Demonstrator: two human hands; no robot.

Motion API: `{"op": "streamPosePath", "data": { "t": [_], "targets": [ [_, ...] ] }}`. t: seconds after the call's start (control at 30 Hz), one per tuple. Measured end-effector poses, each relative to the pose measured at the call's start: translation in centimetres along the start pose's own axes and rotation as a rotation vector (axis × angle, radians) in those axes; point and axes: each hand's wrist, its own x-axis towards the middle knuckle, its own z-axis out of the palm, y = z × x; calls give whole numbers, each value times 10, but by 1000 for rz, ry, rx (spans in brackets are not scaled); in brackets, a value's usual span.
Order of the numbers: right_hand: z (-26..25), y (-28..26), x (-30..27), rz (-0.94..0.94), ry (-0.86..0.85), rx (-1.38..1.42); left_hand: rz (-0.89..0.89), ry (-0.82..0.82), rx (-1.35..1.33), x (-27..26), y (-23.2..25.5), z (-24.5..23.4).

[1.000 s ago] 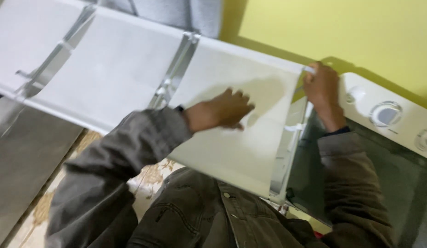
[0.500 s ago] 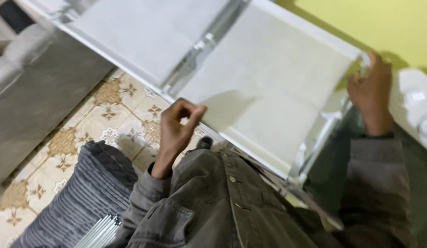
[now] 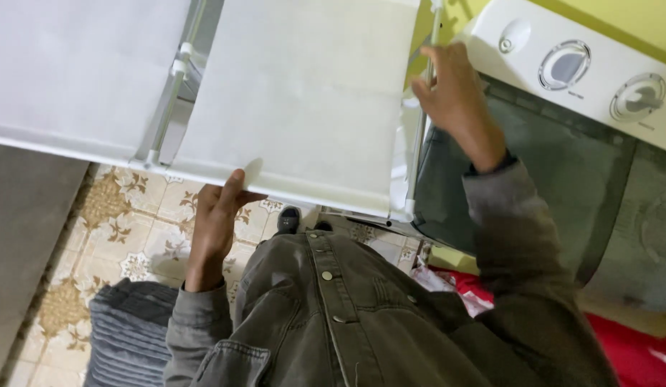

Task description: The person disassembles a fabric rack by hand, detaching the shelves and metal poles from the frame, sliding the poles out of the fabric sleeves, and separating the plastic connectors from the metal poles.

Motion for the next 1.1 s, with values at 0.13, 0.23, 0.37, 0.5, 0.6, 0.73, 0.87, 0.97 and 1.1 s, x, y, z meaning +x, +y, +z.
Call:
{"op": "streamPosePath", "data": {
  "t": [0.13, 0.23, 0.37, 0.5, 0.6, 0.73, 0.87, 0.97, 1.1],
  "targets": [
    [-41, -77, -52, -174, -6, -146, -3, 23, -82, 1, -10, 2],
    [-61, -125, -97, -283, -12, -34, 15, 62, -173, 7, -34, 4],
    [-65, -165, -156, 43, -163, 257, 18, 2, -119, 6, -45, 7],
    [-14, -150, -175, 86, -294, 618, 28, 40, -124, 8, -45, 21],
    [32, -141, -177, -10, -427, 740, 55, 69, -303, 10, -51, 26],
    [70, -146, -174, 93, -501, 980, 41, 27, -303, 13, -49, 23],
    [102, -160, -157, 199, -515, 1295, 18, 32, -294, 9, -47, 19],
    [119, -172, -154, 242, -457, 1648, 11, 21, -293, 11, -47, 19],
    [133, -176, -146, 231, -475, 1743, 30, -39, -288, 12, -53, 12]
  ]
}}
